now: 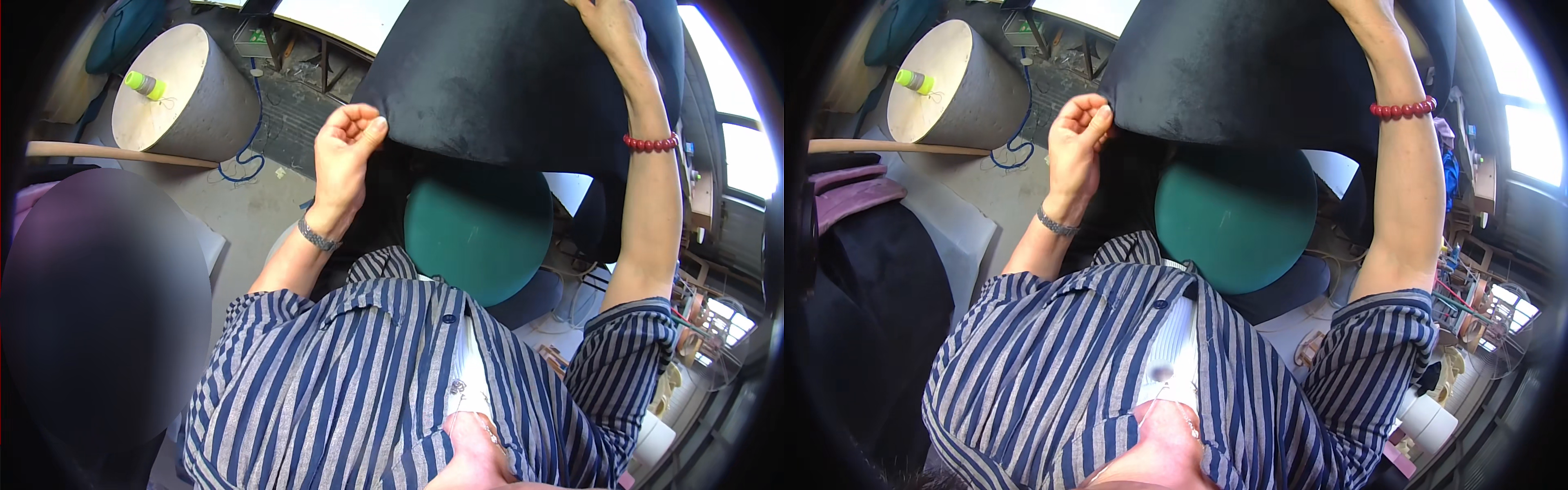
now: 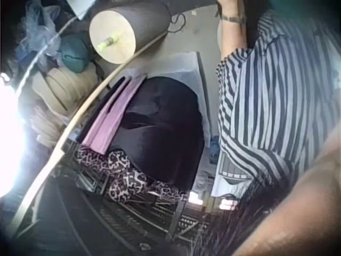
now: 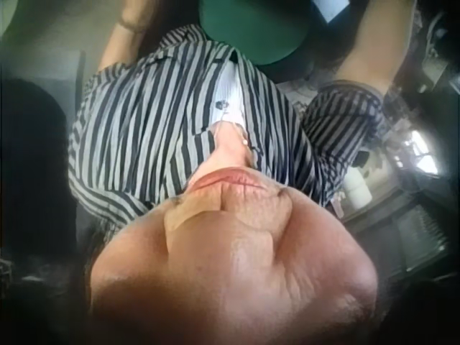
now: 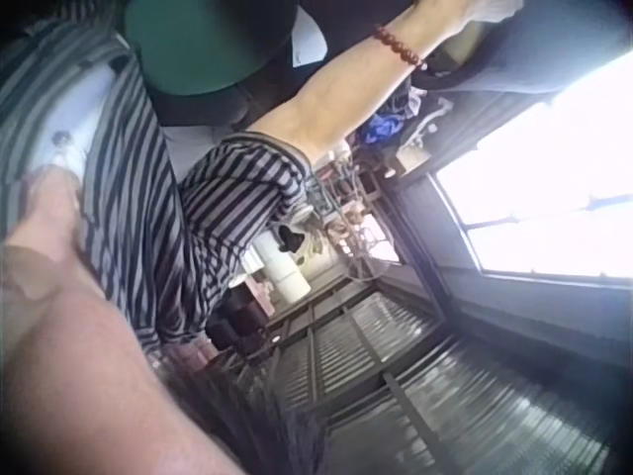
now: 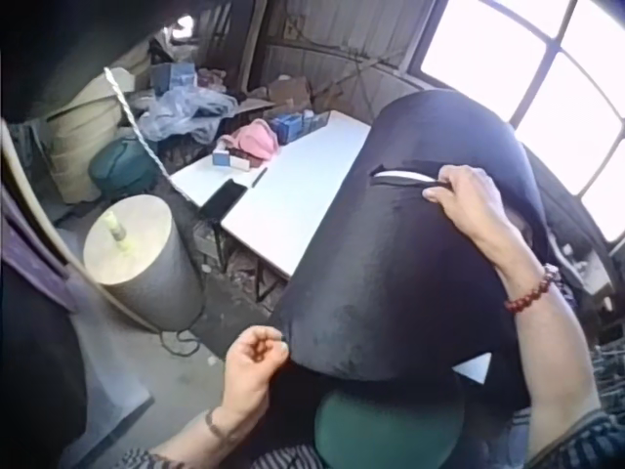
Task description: Sewing a black fabric cover onto a round green cushion for furniture assembly.
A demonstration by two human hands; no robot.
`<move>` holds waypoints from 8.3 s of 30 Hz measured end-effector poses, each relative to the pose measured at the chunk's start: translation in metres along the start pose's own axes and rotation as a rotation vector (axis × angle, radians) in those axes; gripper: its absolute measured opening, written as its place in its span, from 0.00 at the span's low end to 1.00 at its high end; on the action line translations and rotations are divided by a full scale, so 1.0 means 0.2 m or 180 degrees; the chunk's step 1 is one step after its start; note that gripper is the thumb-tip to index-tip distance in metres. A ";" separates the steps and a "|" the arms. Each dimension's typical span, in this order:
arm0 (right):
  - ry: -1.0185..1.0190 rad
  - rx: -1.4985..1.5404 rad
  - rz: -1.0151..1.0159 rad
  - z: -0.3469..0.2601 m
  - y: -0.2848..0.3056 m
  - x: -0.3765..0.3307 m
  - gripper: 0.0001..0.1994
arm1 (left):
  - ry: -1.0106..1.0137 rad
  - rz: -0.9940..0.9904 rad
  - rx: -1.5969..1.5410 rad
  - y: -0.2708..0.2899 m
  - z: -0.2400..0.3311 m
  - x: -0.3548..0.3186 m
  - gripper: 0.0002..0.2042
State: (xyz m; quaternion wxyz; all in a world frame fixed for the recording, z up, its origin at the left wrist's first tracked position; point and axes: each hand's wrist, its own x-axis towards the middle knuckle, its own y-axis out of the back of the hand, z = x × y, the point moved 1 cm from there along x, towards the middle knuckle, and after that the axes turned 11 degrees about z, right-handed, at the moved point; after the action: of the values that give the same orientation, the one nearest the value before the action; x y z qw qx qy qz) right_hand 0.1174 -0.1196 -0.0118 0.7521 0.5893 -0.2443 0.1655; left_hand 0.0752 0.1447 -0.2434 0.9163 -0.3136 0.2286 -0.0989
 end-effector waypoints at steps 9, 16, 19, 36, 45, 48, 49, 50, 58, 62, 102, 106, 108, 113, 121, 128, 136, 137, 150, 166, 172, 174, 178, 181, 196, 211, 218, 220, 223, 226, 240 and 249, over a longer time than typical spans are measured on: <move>0.0160 -0.0421 0.0611 0.04 -0.06 -0.05 0.12 | -0.4165 -0.0268 0.1933 -0.17 -0.03 -0.03 0.20; 0.0377 -0.0573 0.0704 0.00 -0.01 -0.06 0.12 | -0.5046 -0.0284 0.1890 -0.21 -0.01 -0.03 0.17; 0.0545 -0.0439 0.0637 0.18 -0.12 0.04 0.12 | -0.5244 -0.0355 0.1959 -0.23 0.02 -0.01 0.12; 0.0937 0.2266 -0.1413 -0.54 0.17 -0.48 0.16 | -0.3284 -0.0425 0.1135 -0.18 0.08 0.00 0.08; 0.2039 0.0882 -0.0881 -0.43 0.01 -0.41 0.16 | -0.1854 -0.0859 0.1721 -0.10 0.13 0.33 0.46; 0.2073 0.0416 -0.0726 -0.41 -0.03 -0.32 0.15 | -0.1225 -0.0999 0.1593 -0.12 0.14 0.42 0.48; 0.2064 0.0397 -0.0477 -0.38 -0.06 -0.31 0.14 | -0.1225 -0.0980 0.1616 -0.13 0.13 0.44 0.48; 0.1845 0.0850 -0.0999 -0.40 -0.01 -0.24 0.17 | -0.1307 -0.0909 0.1649 -0.12 0.10 0.45 0.49; 0.1326 -0.0680 -0.0193 -0.36 -0.04 -0.20 0.14 | -0.1474 -0.0236 0.2290 -0.25 0.01 0.41 0.47; 0.1994 0.1089 -0.1439 -0.50 0.06 -0.39 0.14 | -0.1029 -0.0178 0.2409 -0.19 0.04 0.51 0.47; -0.1271 0.1275 -0.0081 0.30 -0.08 0.14 0.17 | -0.2528 -0.1720 0.1512 -1.26 0.44 1.01 0.06; -0.0979 0.0664 0.0186 0.17 0.01 0.14 0.13 | -0.2885 -0.1979 0.1446 -1.26 0.47 0.99 0.08; -0.1016 0.0549 0.0132 0.13 0.04 0.14 0.12 | -0.2869 -0.2210 0.1448 -1.26 0.51 0.97 0.10; 0.0141 0.0248 0.1132 0.11 -0.01 0.15 0.09 | -0.3072 -0.2641 0.2772 -1.30 0.56 0.93 0.17; 0.0592 -0.0490 0.0982 0.07 -0.04 0.12 0.09 | -0.3360 -0.2382 0.1612 -1.24 0.47 0.95 0.08; -0.0397 -0.0168 0.0163 0.04 -0.01 0.15 0.08 | -0.4393 -0.0694 0.1868 -1.29 0.43 0.80 0.04; -0.0192 0.0245 0.0413 0.23 -0.12 0.25 0.14 | -0.4023 -0.0981 0.2259 -1.35 0.40 0.91 0.07; -0.0256 0.0081 0.0194 0.22 -0.12 0.27 0.14 | -0.3583 -0.1136 0.2404 -1.36 0.40 0.96 0.07; 0.1592 0.1426 -0.0479 -0.13 0.31 -0.41 0.18 | -0.4084 -0.0928 0.2646 -1.30 0.41 0.98 0.04; 0.1814 0.1317 -0.0265 0.16 0.07 -0.21 0.18 | -0.3516 -0.1418 0.2594 -1.36 0.38 0.98 0.05; 0.0990 0.0817 -0.0150 0.19 0.02 -0.02 0.16 | -0.3679 -0.1131 0.2368 -1.30 0.42 0.98 0.03; 0.0772 0.0241 0.0236 0.29 0.00 -0.06 0.12 | -0.3357 -0.1118 0.2682 -1.33 0.38 0.93 0.05; -0.0452 0.0382 0.0341 0.28 -0.08 0.02 0.24 | -0.4344 -0.0725 0.2330 -1.27 0.41 0.92 0.04; -0.1275 0.0699 -0.0960 0.30 -0.05 0.09 0.27 | -0.4119 -0.0808 0.2278 -1.26 0.38 0.90 0.05; -0.1489 0.1281 -0.0035 0.19 -0.05 0.16 0.11 | -0.4014 -0.0599 0.1747 -1.23 0.41 0.81 0.03; -0.0172 0.0591 0.0527 0.04 0.05 0.02 0.04 | -0.4452 -0.0948 0.1245 -1.10 0.41 0.71 0.06; -0.0405 0.0688 0.0976 0.03 0.05 0.02 0.06 | -0.3954 -0.0664 0.2005 -1.17 0.45 0.76 0.09; -0.0449 0.0478 0.0893 0.02 0.03 0.02 0.07 | -0.3529 -0.1073 0.2460 -1.16 0.52 0.84 0.10; -0.0509 0.0005 0.0596 0.03 0.01 0.07 0.09 | -0.3004 -0.1723 0.2970 -1.20 0.64 0.90 0.12; -0.0782 -0.0200 -0.0060 0.02 0.03 0.14 0.09 | -0.2379 -0.2239 0.3516 -1.26 0.68 0.94 0.10; -0.1198 -0.0067 -0.0139 0.01 -0.02 0.15 0.06 | -0.2863 -0.2079 0.2700 -1.19 0.56 0.99 0.06; -0.1446 0.0024 -0.0292 0.02 -0.02 0.16 0.07 | -0.2700 -0.1756 0.3077 -1.24 0.53 0.98 0.07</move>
State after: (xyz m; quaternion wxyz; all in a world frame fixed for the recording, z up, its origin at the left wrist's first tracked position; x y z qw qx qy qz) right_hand 0.1453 -0.1255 0.0026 0.6823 0.6247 -0.3797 -0.0049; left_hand 0.2889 -0.0574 -0.0866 0.9046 0.0711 -0.3064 -0.2876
